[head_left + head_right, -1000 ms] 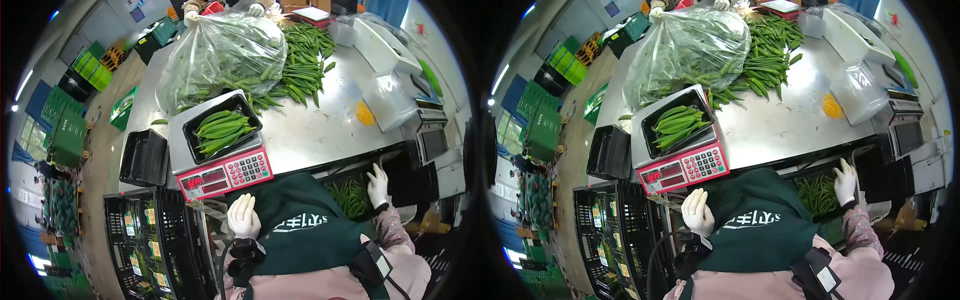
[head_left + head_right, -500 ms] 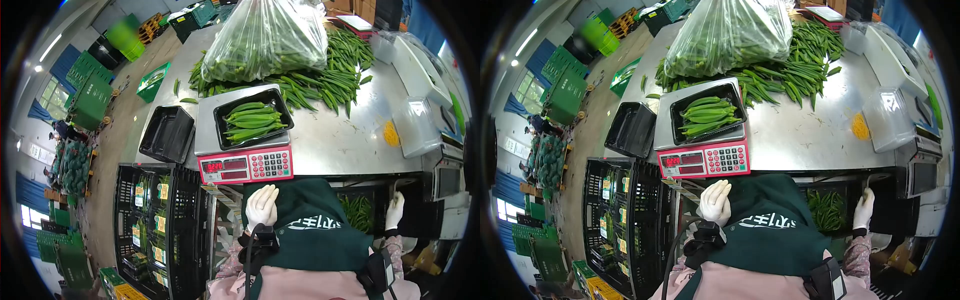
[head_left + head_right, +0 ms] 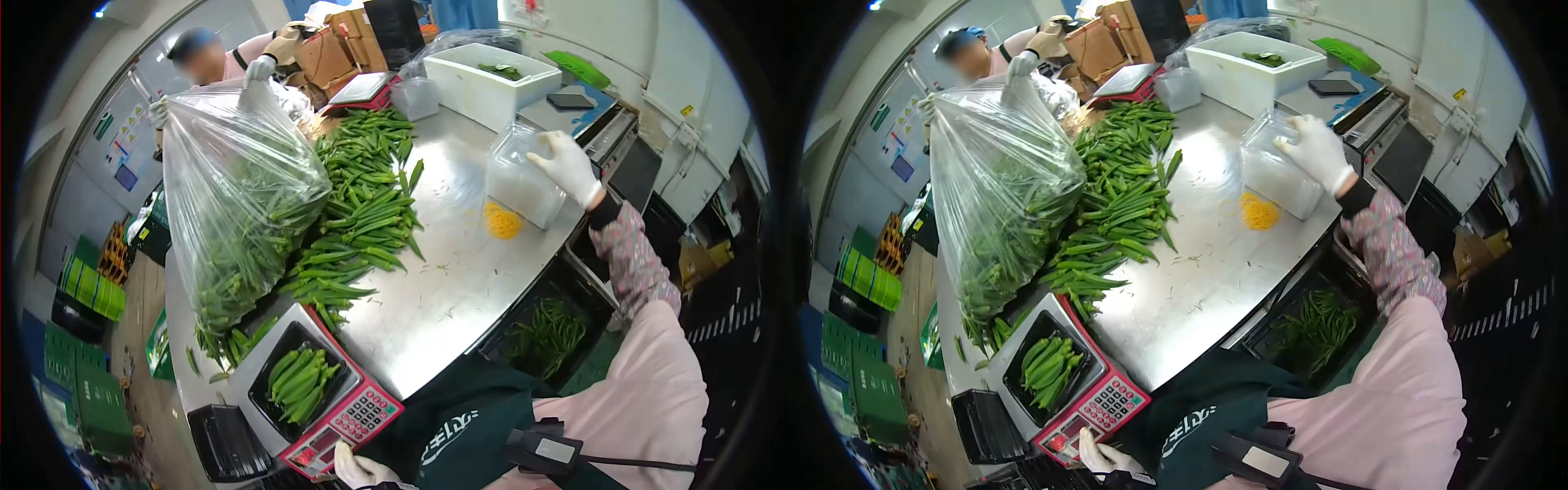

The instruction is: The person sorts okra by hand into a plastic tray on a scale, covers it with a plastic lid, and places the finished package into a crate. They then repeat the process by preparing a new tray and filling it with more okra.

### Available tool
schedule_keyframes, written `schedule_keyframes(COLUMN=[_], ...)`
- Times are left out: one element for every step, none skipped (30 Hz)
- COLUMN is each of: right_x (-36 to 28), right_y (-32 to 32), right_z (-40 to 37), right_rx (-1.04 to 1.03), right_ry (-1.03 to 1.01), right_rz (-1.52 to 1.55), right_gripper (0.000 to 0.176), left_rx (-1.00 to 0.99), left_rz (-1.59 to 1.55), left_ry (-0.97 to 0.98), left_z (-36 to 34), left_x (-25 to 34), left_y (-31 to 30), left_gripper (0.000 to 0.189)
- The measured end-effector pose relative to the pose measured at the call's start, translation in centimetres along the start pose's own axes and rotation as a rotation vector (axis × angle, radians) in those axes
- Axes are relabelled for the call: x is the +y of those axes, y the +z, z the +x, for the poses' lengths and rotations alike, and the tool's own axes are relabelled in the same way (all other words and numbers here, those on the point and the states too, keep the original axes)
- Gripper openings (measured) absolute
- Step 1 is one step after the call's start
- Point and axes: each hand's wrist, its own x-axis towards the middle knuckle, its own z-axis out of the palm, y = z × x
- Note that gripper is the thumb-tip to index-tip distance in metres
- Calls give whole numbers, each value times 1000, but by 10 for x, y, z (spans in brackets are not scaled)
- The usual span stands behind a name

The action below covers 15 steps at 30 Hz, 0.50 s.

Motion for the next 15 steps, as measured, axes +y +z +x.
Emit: schedule_keyframes(right_x=[9, 16, 24, 30, 37, 38, 36, 42, 48, 54, 60, 62, 64, 64, 64], right_y=[6, 13, 20, 29, 37, 39, 37, 40, 43, 45, 48, 49, 48, 47, 47], right_z=[8, 15, 21, 25, 27, 27, 29, 29, 32, 33, 34, 34, 34, 34, 34], right_rx=[4, -196, -395, -392, -478, -566, -640, -642, -674, -705, -708, -721, -734, -735, -726], right_ry=[6, 8, 7, 10, -25, -61, 61, 62, 89, 117, 119, 159, 198, 197, 182], right_rz=[-5, 19, 42, 43, 61, 79, 150, 152, 254, 357, 358, 406, 453, 452, 445], right_gripper=[49, 47, 46, 46, 40, 34, 28, 28, 29, 30, 30, 28, 26, 26, 26], left_rx=[18, 39, 55, 72, 68, 19, -29, -31, -33, -36, -39, -119, -198, -198, -184], left_rz=[3, -10, -2, 7, 6, -29, -64, -62, -93, -124, -122, -229, -334, -334, -237], left_ry=[-17, -53, -42, -28, -28, -46, -66, -65, -69, -72, -71, -281, -492, -494, -334], left_z=[5, 7, 12, 17, 18, 17, 17, 17, 20, 21, 8, -17, -31, -23, -4], left_x=[2, -1, 1, 2, 0, -3, -4, -4, 0, 3, -21, -63, -85, -70, -40], left_y=[-2, 0, 0, -1, -2, -5, -7, -8, -9, -10, -8, -5, -3, -4, -7], left_gripper=[33, 31, 32, 32, 32, 32, 39, 39, 37, 35, 35, 34, 34, 34, 34])
